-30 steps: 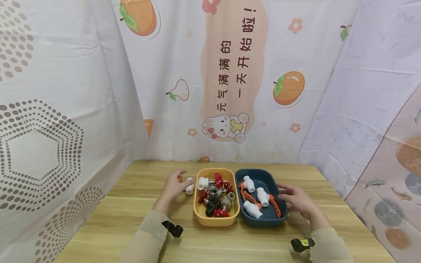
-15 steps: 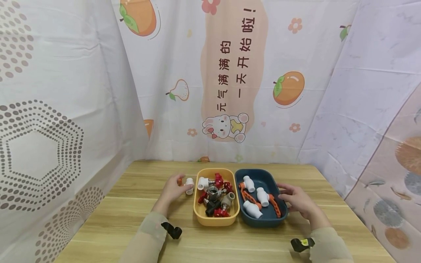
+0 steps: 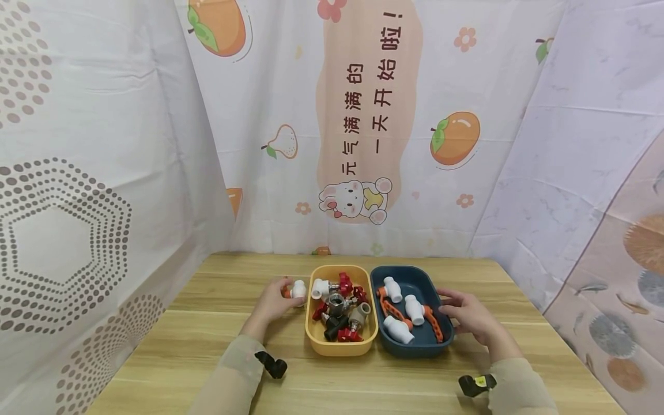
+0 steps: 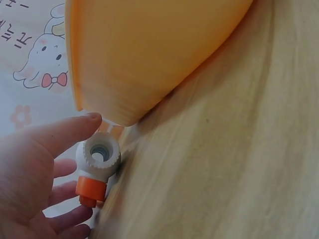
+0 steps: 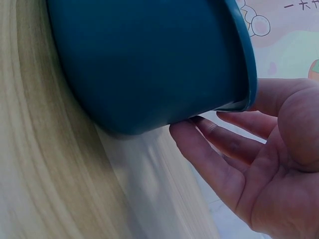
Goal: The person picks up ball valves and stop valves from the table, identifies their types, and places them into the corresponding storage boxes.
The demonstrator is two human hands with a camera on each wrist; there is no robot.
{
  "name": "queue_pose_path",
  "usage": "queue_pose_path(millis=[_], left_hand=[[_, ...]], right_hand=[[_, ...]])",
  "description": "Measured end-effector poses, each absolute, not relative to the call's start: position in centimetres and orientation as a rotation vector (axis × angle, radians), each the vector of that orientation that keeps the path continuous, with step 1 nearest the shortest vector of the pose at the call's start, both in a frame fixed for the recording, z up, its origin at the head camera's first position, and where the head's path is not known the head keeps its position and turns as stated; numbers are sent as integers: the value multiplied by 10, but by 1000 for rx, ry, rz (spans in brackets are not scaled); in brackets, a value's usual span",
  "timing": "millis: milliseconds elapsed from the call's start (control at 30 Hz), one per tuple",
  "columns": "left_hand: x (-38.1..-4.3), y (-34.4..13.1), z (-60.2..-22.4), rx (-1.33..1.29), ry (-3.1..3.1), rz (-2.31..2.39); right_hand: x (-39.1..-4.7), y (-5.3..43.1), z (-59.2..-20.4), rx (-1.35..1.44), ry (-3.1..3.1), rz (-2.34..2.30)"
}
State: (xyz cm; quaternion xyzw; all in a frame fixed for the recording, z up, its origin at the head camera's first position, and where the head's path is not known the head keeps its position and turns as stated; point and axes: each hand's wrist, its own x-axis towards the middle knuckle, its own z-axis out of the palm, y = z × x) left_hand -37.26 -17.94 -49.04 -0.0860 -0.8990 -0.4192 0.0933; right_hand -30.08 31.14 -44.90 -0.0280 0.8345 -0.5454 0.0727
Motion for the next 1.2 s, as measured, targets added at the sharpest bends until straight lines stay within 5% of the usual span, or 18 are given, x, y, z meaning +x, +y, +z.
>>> queue_pose_path(millis=[1200], left_hand=[[-371, -177, -493, -251, -2716, -1196]], right_hand=[[-302, 312, -450, -106, 2505, -1634]])
